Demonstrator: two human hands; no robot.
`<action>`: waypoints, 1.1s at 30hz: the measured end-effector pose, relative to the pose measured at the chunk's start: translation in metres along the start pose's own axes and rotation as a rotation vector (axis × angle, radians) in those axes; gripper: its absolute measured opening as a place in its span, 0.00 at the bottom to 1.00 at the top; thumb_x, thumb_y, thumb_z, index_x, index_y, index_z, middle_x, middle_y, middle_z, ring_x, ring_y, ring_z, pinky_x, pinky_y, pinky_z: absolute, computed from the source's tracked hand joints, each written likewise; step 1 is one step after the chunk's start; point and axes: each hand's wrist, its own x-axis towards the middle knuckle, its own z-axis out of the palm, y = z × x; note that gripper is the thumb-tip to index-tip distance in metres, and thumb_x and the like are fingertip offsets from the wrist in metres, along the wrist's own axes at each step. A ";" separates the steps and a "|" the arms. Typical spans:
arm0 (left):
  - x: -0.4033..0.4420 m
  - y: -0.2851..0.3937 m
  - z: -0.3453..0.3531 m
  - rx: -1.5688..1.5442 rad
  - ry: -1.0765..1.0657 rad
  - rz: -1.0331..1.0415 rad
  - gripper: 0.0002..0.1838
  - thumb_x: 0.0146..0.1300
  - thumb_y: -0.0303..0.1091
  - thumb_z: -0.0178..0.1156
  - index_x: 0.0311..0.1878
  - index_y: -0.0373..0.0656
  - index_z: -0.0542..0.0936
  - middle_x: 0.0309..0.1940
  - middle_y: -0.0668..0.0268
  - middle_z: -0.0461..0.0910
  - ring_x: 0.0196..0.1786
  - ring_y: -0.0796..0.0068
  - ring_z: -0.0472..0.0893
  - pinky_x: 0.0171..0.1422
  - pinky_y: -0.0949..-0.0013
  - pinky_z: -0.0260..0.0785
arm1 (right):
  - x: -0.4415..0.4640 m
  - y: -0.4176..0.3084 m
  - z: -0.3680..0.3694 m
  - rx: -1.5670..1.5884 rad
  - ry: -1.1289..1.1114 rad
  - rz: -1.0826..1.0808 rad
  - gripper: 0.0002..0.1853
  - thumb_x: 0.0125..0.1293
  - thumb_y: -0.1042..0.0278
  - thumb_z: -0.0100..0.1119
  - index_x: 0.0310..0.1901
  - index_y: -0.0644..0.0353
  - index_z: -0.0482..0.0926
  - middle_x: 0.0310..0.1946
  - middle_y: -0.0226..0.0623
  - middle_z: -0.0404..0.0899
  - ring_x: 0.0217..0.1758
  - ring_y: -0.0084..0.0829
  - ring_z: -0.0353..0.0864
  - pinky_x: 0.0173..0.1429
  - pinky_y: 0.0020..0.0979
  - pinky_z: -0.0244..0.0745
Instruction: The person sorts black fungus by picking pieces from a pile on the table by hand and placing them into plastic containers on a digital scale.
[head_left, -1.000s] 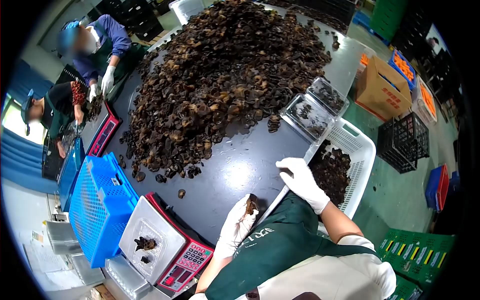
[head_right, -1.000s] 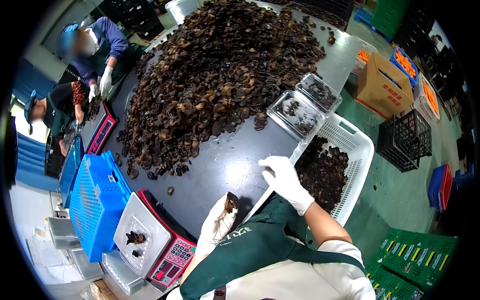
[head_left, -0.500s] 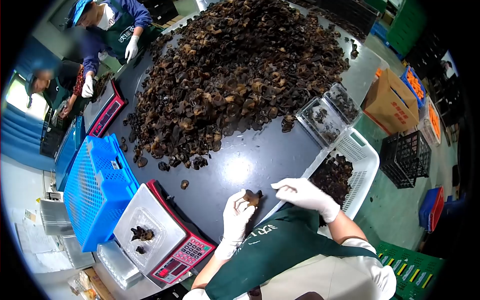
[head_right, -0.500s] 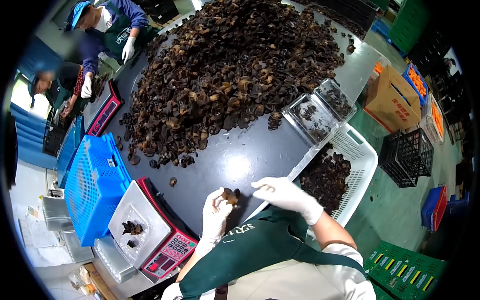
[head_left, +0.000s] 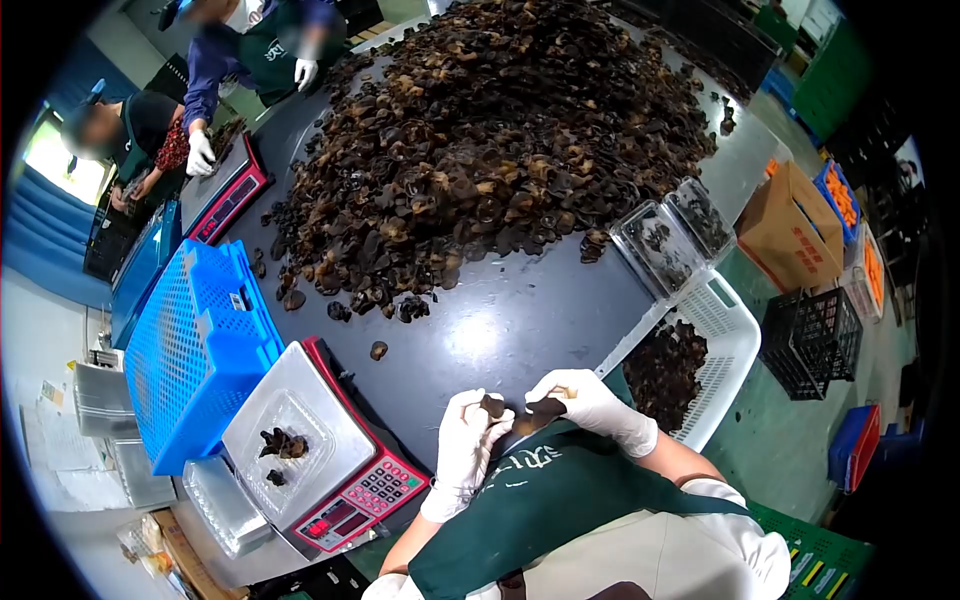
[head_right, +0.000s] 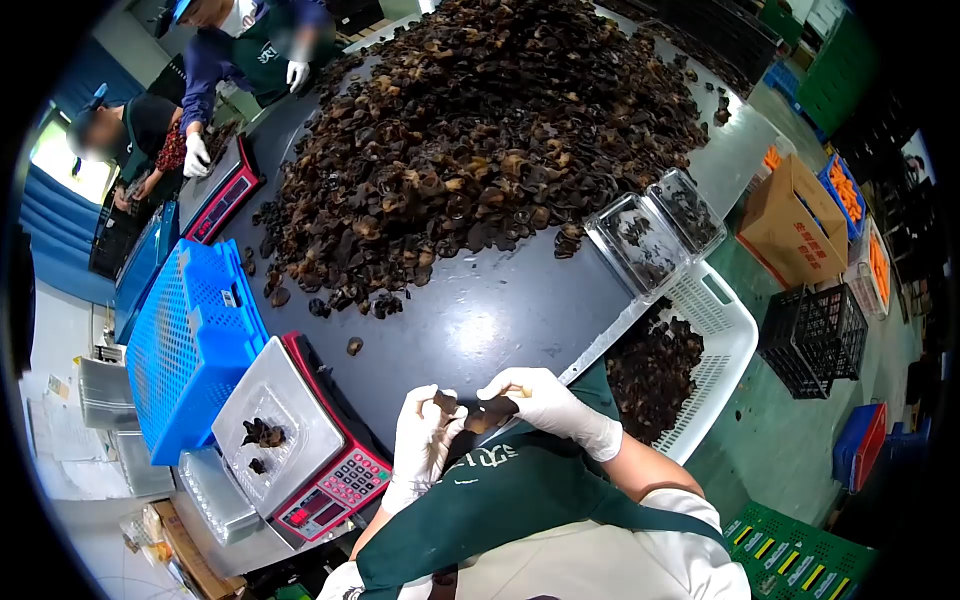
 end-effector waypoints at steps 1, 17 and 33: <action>-0.001 0.001 0.001 -0.003 0.002 0.007 0.19 0.63 0.34 0.63 0.54 0.45 0.70 0.49 0.59 0.76 0.48 0.64 0.80 0.51 0.65 0.77 | 0.000 0.001 0.001 0.044 -0.008 0.040 0.08 0.64 0.76 0.58 0.44 0.67 0.80 0.36 0.38 0.83 0.40 0.23 0.81 0.48 0.24 0.76; -0.041 0.067 0.000 0.685 0.223 0.372 0.11 0.63 0.22 0.54 0.49 0.39 0.76 0.48 0.63 0.73 0.39 0.78 0.77 0.44 0.74 0.73 | 0.028 0.010 0.045 -0.449 -0.012 -0.401 0.15 0.54 0.80 0.60 0.45 0.60 0.80 0.44 0.38 0.75 0.42 0.27 0.76 0.48 0.26 0.72; -0.086 0.148 -0.109 1.782 1.261 1.006 0.25 0.56 0.19 0.56 0.60 0.37 0.70 0.57 0.56 0.71 0.62 0.56 0.68 0.69 0.57 0.57 | 0.076 0.015 0.004 -0.810 0.078 -0.546 0.10 0.57 0.70 0.60 0.42 0.57 0.80 0.39 0.38 0.80 0.45 0.40 0.76 0.52 0.36 0.71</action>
